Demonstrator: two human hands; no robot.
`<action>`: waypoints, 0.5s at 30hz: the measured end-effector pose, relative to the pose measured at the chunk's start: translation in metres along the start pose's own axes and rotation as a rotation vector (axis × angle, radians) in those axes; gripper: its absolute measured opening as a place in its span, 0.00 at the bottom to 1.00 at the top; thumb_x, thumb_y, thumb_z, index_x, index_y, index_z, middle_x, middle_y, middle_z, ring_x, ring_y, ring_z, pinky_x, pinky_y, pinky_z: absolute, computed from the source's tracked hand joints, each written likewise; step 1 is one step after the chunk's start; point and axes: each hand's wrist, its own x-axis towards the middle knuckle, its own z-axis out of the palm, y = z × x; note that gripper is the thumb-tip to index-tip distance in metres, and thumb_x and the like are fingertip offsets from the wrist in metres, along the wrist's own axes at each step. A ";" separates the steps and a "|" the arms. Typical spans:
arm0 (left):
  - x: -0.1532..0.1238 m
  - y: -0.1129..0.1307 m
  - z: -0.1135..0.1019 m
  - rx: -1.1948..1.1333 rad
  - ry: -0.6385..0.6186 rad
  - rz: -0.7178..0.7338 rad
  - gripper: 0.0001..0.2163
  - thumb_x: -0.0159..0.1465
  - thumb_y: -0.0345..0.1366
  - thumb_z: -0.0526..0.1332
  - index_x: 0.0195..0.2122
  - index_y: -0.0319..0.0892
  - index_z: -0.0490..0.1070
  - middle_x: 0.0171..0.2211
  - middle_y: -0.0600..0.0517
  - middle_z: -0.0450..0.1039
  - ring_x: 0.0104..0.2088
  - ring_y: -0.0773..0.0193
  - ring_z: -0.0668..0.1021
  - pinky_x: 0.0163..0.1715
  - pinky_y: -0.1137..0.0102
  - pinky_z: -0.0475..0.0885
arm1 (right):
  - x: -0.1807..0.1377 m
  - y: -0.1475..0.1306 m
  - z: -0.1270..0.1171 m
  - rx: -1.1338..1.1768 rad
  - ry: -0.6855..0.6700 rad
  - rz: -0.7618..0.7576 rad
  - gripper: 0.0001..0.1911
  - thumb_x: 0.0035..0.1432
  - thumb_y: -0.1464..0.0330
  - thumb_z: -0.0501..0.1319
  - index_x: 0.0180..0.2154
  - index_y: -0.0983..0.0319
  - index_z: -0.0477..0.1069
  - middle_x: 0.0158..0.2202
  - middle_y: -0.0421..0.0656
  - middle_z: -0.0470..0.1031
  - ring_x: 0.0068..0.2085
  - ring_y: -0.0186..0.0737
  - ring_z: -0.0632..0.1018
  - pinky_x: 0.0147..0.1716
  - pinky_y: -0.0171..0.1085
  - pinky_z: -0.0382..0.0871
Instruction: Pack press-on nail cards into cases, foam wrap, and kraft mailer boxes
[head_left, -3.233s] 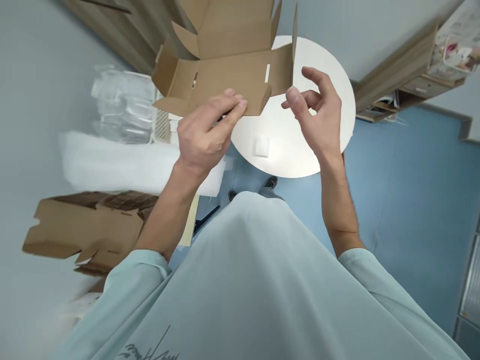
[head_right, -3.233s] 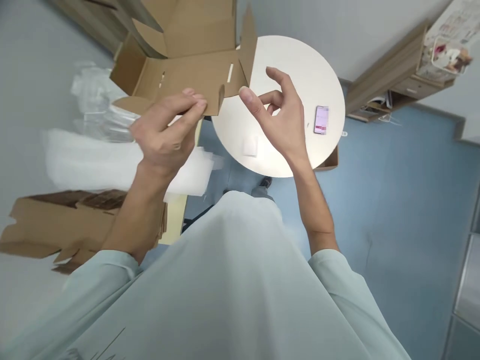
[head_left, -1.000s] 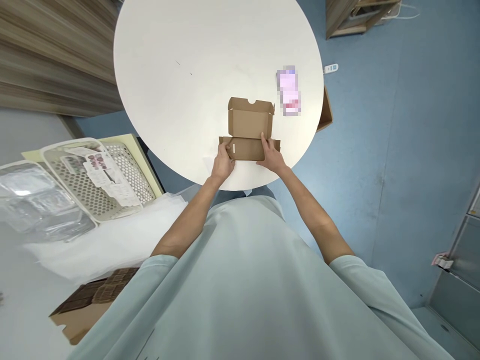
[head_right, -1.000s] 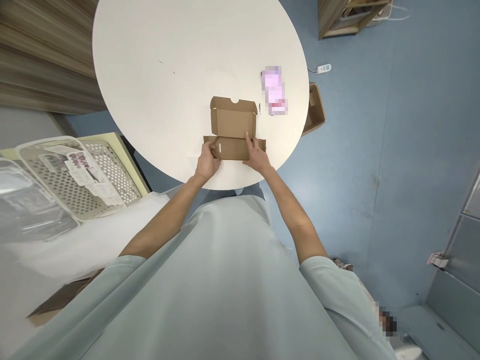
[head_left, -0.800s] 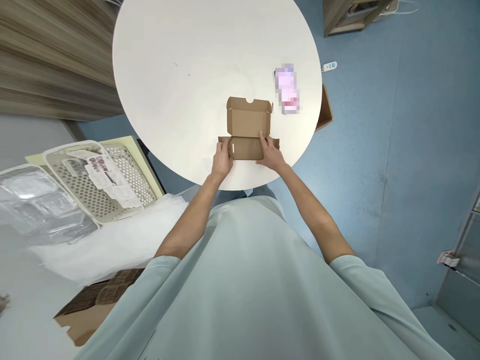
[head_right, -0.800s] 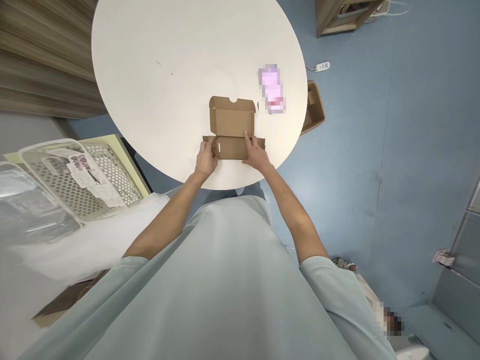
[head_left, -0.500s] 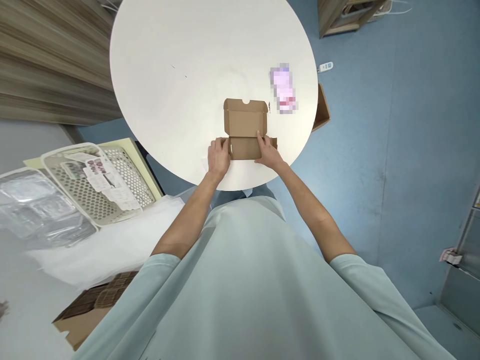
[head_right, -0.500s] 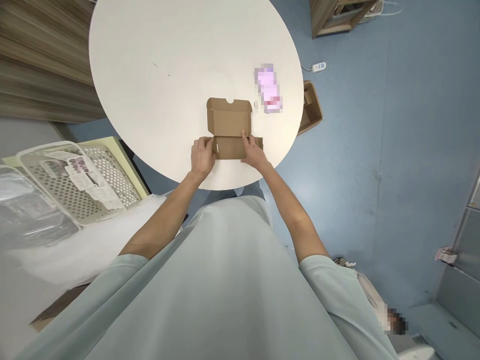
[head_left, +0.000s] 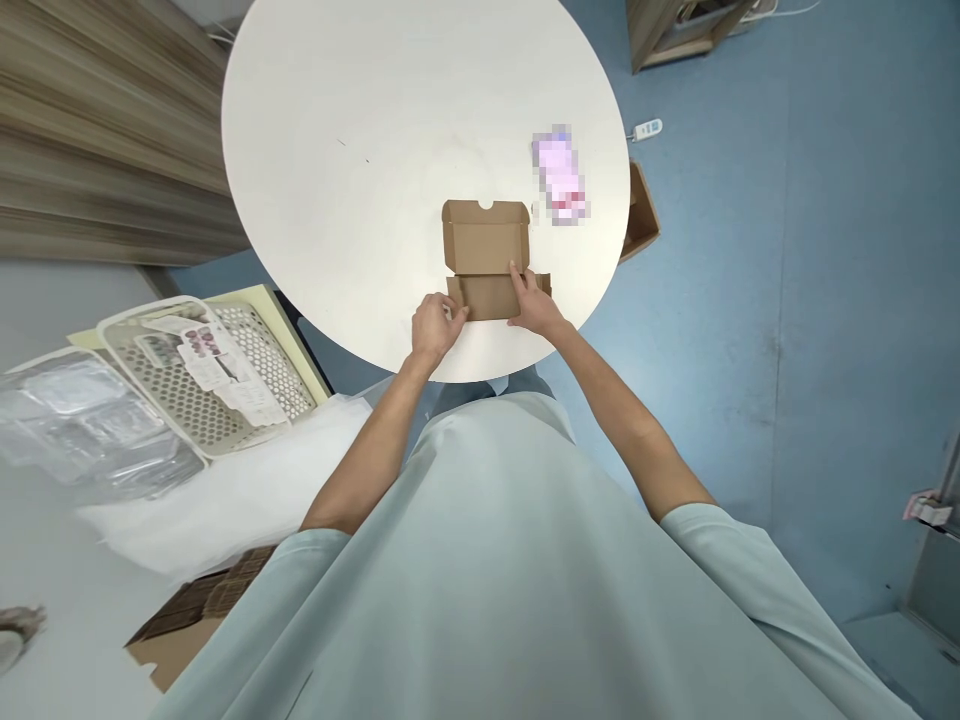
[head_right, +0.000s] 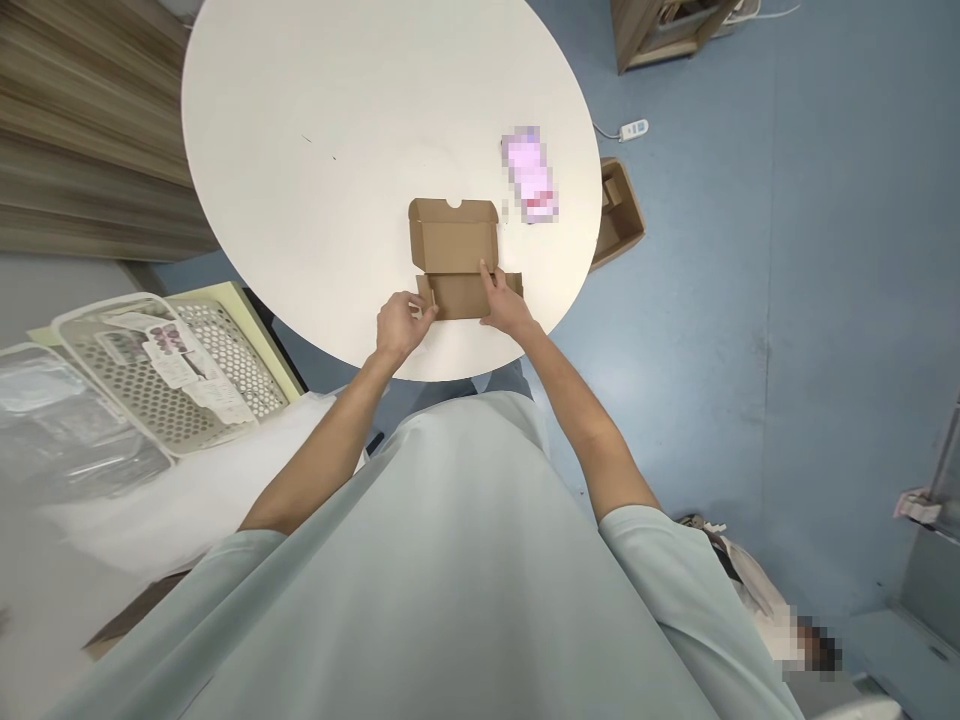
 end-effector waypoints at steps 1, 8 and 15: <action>-0.001 0.003 0.002 -0.029 -0.013 0.004 0.10 0.73 0.43 0.67 0.49 0.46 0.71 0.58 0.41 0.80 0.52 0.48 0.85 0.59 0.54 0.78 | 0.000 0.000 0.000 0.002 0.001 0.000 0.78 0.60 0.63 0.82 0.86 0.52 0.24 0.86 0.65 0.42 0.71 0.74 0.77 0.68 0.66 0.80; 0.013 0.010 0.016 -0.061 0.015 -0.131 0.08 0.74 0.36 0.64 0.52 0.46 0.69 0.52 0.43 0.84 0.50 0.49 0.85 0.56 0.55 0.78 | 0.000 0.000 0.001 -0.007 -0.009 0.000 0.79 0.60 0.60 0.82 0.86 0.52 0.22 0.87 0.65 0.38 0.72 0.75 0.77 0.67 0.65 0.80; 0.019 0.009 0.020 0.075 -0.007 -0.151 0.01 0.73 0.34 0.61 0.43 0.47 0.72 0.46 0.42 0.83 0.51 0.44 0.83 0.56 0.53 0.77 | -0.001 0.003 0.005 0.001 -0.011 -0.013 0.80 0.59 0.59 0.83 0.86 0.50 0.21 0.87 0.63 0.37 0.73 0.73 0.76 0.68 0.65 0.79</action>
